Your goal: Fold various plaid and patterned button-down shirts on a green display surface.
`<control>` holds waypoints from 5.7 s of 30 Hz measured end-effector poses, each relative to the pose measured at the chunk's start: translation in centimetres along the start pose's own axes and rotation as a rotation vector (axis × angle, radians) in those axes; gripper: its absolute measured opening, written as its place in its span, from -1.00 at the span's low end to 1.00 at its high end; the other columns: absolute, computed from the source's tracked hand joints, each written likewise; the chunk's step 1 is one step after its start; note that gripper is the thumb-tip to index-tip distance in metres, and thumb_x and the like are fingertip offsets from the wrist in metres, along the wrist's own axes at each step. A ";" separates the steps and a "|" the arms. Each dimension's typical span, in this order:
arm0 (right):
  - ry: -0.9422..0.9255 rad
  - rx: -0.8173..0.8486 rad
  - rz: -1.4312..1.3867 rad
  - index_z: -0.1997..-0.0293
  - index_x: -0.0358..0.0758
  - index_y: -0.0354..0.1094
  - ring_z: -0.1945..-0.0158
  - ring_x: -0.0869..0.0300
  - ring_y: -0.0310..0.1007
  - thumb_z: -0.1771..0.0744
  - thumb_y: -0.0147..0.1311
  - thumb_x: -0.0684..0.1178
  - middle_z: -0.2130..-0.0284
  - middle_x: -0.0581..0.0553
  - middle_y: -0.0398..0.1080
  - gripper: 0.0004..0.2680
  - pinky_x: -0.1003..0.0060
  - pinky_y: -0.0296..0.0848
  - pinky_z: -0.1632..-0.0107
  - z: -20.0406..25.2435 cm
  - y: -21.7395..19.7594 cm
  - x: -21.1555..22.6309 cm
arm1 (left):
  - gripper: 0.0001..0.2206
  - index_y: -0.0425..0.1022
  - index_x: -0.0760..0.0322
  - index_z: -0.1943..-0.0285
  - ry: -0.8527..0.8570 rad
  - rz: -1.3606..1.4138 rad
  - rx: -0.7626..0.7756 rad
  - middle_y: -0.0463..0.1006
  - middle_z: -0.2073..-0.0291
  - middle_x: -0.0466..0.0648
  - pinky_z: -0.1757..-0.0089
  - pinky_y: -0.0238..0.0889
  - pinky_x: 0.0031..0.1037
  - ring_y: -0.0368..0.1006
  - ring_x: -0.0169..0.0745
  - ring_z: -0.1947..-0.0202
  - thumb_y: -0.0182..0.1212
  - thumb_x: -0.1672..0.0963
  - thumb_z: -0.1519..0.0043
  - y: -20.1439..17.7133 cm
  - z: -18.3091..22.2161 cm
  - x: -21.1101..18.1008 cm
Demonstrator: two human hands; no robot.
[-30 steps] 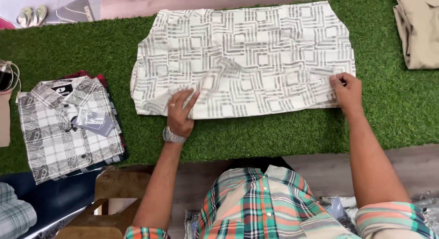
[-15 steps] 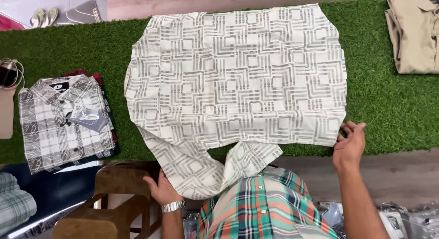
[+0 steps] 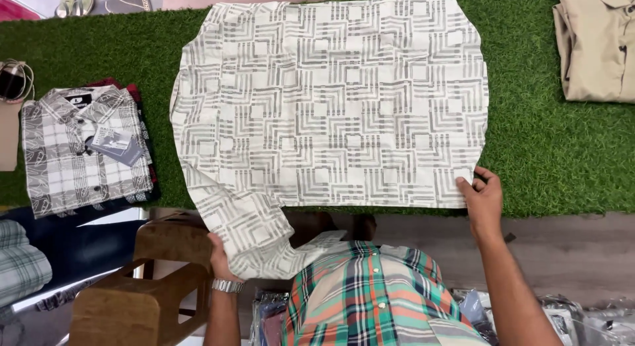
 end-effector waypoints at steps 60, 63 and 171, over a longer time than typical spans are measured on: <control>0.195 -0.133 -0.190 0.11 -0.34 0.33 0.19 0.09 0.59 -0.51 -0.45 0.12 0.29 -0.23 0.52 -0.62 0.26 0.53 0.14 1.6 6.6 9.8 | -0.62 0.57 0.39 -0.02 0.042 -0.582 -0.218 0.72 0.18 0.00 0.23 0.56 -0.40 0.67 -0.24 0.20 0.24 0.00 -0.21 8.4 -15.9 -9.9; 0.258 0.091 0.077 0.12 -0.40 0.39 0.29 0.09 0.53 -0.47 -0.29 0.04 0.33 -0.25 0.53 -0.69 0.25 0.49 0.20 5.8 11.7 6.8 | -0.61 0.57 0.48 0.00 -0.081 -1.212 -0.207 0.71 0.20 0.09 0.25 0.53 -0.33 0.66 -0.15 0.24 0.33 0.02 -0.19 6.5 -14.8 -8.8; -0.913 0.555 1.132 -0.53 -0.22 -0.14 -0.54 -0.10 -0.18 -0.44 -0.30 0.19 -0.49 -0.29 -0.12 -0.52 -0.08 -0.24 -0.48 3.6 37.0 9.1 | -0.64 0.64 0.25 -0.13 0.926 -2.311 0.285 0.44 -0.13 0.13 -0.21 0.07 0.06 0.26 0.07 -0.20 0.26 0.05 -0.19 19.9 -20.8 -2.5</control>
Point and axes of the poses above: each hand's wrist, its own z-axis away from the middle knuckle, its own y-axis out of the palm, x = y × z, the point moved 6 cm from there along -z, towards the middle knuckle
